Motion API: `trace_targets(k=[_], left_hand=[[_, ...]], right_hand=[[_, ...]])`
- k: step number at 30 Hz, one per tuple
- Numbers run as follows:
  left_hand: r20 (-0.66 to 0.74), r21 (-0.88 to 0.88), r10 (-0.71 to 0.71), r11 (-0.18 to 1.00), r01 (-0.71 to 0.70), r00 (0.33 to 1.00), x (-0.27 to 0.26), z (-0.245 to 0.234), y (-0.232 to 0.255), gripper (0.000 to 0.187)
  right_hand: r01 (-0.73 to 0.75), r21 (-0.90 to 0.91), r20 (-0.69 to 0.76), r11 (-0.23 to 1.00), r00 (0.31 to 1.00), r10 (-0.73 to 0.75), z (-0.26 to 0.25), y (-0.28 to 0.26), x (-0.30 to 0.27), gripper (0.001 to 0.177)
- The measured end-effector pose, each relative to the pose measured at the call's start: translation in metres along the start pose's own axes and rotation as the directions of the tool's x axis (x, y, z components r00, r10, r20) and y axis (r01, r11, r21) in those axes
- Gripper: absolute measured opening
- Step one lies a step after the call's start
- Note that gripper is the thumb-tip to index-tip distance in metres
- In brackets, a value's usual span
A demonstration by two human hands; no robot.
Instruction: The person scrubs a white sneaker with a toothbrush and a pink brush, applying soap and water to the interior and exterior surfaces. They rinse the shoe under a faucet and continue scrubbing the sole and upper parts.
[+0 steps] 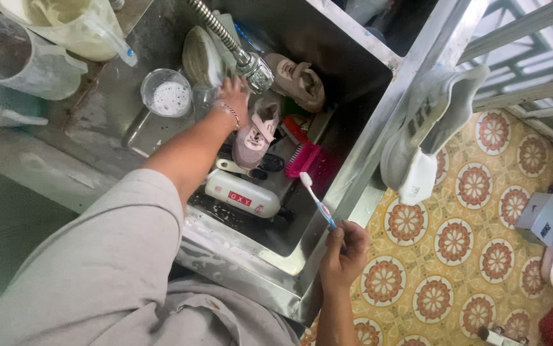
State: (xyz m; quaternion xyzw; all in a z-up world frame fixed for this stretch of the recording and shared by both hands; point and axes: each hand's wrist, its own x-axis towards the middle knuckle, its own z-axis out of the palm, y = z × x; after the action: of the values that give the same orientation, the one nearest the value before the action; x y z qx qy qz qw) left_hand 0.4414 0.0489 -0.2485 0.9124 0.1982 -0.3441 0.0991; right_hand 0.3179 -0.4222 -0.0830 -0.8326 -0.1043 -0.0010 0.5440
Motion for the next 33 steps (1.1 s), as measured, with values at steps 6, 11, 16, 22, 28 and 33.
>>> trace_targets(k=[6, 11, 16, 22, 28, 33], left_hand=[[0.070, -0.031, -0.174, 0.984, 0.177, 0.982, 0.161, 0.097, -0.015, 0.140], [0.041, 0.497, -0.021, 0.868, -0.002, 0.999, -0.044, -0.008, 0.012, 0.105], [-0.186, -0.287, -0.057, 0.958, 0.001, 0.981, -0.175, -0.032, -0.004, 0.074], [-0.779, -0.233, 0.341, 0.621, -0.749, 0.526, -0.337, -0.009, -0.023, 0.050], [-0.904, -0.091, 0.332, 0.466, -0.880, 0.270, -0.414, 0.030, -0.051, 0.040], [-0.887, -0.236, 0.314, 0.320, -0.917, 0.338, -0.433, 0.079, -0.099, 0.021]], right_hand=[[0.016, -0.013, -0.066, 1.000, 0.998, -0.017, 0.002, -0.007, 0.006, 0.020], [0.018, 0.057, -0.030, 0.998, 0.999, -0.017, 0.001, 0.021, 0.005, 0.031], [0.075, 0.004, -0.014, 0.997, 0.997, -0.075, 0.004, 0.016, 0.016, 0.042], [0.367, -0.091, 0.065, 0.926, 0.930, -0.362, 0.003, 0.005, 0.033, 0.046], [0.252, 0.114, 0.036, 0.961, 0.966, -0.257, 0.012, 0.039, 0.038, 0.036], [-0.023, 0.338, 0.064, 0.941, 0.998, 0.001, 0.036, 0.015, 0.036, 0.034]])
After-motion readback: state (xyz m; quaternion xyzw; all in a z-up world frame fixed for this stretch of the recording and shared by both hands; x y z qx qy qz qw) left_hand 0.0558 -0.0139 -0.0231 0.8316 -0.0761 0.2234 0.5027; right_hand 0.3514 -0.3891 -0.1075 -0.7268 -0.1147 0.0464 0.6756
